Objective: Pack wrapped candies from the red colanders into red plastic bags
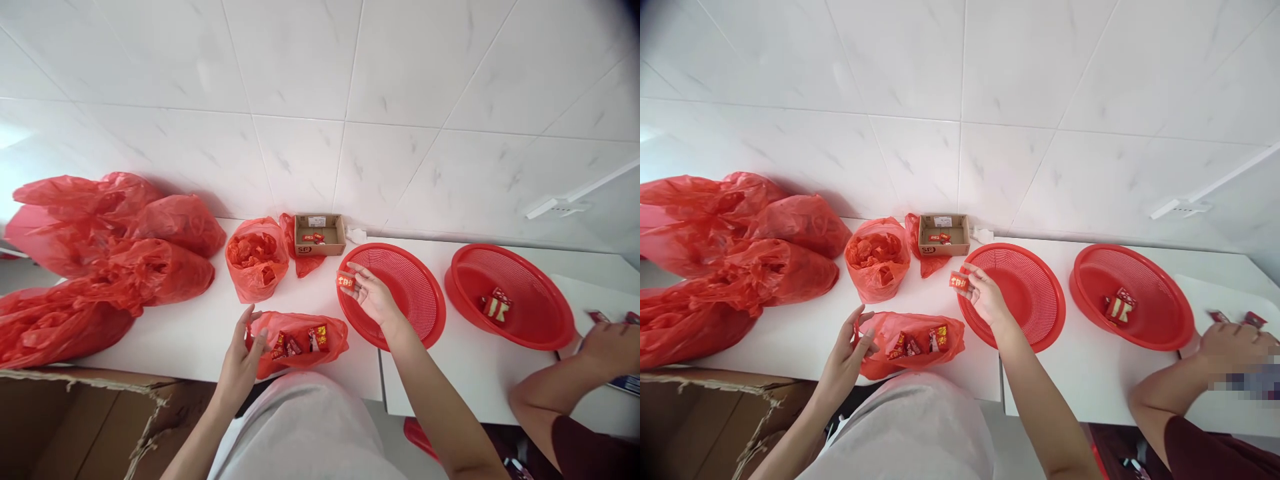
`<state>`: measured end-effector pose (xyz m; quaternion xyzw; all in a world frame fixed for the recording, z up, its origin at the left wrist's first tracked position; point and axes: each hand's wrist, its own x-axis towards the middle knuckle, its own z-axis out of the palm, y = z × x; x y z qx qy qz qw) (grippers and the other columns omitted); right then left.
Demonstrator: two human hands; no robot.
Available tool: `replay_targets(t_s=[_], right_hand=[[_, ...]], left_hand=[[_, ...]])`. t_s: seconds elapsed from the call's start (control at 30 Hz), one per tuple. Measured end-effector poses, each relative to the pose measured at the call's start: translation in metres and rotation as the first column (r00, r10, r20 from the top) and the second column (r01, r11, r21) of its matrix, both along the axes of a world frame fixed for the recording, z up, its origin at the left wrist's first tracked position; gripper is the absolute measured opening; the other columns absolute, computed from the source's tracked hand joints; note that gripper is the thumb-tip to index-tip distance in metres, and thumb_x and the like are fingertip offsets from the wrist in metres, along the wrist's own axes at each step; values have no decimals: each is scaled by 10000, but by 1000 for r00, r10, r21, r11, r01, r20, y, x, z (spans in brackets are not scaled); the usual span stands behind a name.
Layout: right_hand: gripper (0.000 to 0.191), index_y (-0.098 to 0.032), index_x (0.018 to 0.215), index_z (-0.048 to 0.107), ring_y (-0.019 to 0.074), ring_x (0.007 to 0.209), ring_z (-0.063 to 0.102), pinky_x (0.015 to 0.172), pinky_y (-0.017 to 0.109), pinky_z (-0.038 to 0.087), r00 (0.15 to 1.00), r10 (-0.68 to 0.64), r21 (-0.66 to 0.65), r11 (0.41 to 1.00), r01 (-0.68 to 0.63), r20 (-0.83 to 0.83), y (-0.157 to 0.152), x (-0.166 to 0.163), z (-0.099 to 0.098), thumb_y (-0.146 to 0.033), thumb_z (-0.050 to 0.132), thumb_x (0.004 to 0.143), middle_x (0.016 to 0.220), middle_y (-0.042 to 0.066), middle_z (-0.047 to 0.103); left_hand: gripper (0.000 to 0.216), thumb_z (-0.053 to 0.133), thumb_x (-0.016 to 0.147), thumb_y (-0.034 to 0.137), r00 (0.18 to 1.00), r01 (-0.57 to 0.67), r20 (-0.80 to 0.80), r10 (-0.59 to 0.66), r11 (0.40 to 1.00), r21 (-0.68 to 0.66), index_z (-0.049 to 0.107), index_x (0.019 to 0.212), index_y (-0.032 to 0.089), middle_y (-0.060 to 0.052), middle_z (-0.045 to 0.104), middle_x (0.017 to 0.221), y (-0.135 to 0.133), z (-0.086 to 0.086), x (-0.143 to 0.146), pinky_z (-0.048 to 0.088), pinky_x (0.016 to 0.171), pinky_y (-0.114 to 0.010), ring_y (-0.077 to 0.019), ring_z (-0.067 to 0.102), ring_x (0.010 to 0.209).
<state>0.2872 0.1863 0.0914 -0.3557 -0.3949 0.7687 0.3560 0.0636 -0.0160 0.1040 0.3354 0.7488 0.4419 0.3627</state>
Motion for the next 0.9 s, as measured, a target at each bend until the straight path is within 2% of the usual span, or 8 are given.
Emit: replay_targets(t_s=[0.1, 0.2, 0.3, 0.4, 0.5, 0.6, 0.8, 0.9], right_hand=[[396, -225, 1186, 548, 207, 1025, 661, 972, 417, 495, 999, 35, -42, 998, -36, -28, -25, -20, 2, -349, 647, 823, 1165, 89, 673], [429, -236, 1228, 501, 212, 1018, 664, 971, 440, 489, 979, 205, -54, 977, -206, -13, -61, -44, -17, -343, 632, 833, 1206, 94, 656], [425, -238, 1272, 492, 227, 1155, 591, 1018, 463, 436, 910, 320, 104, 928, -357, 264, -90, -61, -42, -324, 567, 862, 1306, 104, 592], [442, -242, 1312, 489, 212, 1273, 486, 1086, 436, 356, 825, 73, 396, 852, -343, 560, -93, -58, -55, -265, 511, 871, 1391, 85, 517], [430, -232, 1323, 489, 203, 1293, 456, 1089, 399, 347, 705, -79, 502, 758, -417, 704, -82, -40, -54, -269, 454, 896, 1386, 79, 513], [404, -226, 1266, 549, 245, 1267, 476, 1065, 414, 358, 588, -92, 459, 725, -514, 804, -80, -19, -54, -258, 496, 866, 1342, 87, 551], [430, -223, 1223, 567, 324, 1099, 576, 932, 464, 415, 473, -25, 312, 782, -539, 880, -104, 0, -70, -174, 565, 796, 1195, 146, 631], [381, -220, 1193, 564, 271, 924, 650, 797, 397, 483, 476, 80, 222, 809, -545, 876, -116, -7, -45, -171, 535, 816, 1017, 108, 689]], left_hand=[[607, 458, 911, 496, 1000, -18, 23, 18, 1000, 17, 255, 1450, 306, -97, 440, 1398, -4, 1, 0, 521, 821, -357, -93, 595, 682], [598, 459, 914, 489, 999, -27, 24, 27, 999, 18, 258, 1445, 300, -99, 446, 1387, -8, 2, 3, 517, 821, -355, -97, 608, 695], [590, 466, 913, 482, 998, -36, 45, 35, 999, 30, 270, 1439, 303, -98, 448, 1384, -11, 2, 3, 519, 805, -340, -101, 631, 719], [590, 469, 915, 472, 998, -46, 40, 44, 998, 50, 270, 1442, 300, -96, 453, 1386, -17, -1, 0, 513, 806, -326, -95, 635, 720], [585, 474, 911, 462, 999, -36, 29, 35, 999, 39, 284, 1435, 286, -91, 475, 1374, -28, -7, -7, 510, 795, -313, -96, 625, 718], [585, 483, 904, 441, 999, -28, 15, 28, 1000, -5, 287, 1435, 292, -71, 507, 1330, -43, -13, -15, 507, 749, -295, -104, 607, 720], [545, 451, 905, 349, 995, -91, 42, 90, 996, 13, 309, 1428, 290, -40, 548, 1154, -79, -32, -23, 475, 630, -254, -92, 547, 638], [533, 455, 904, 343, 992, -119, 42, 118, 992, 29, 331, 1418, 279, -35, 573, 1109, -88, -36, -25, 466, 630, -253, -91, 513, 612]])
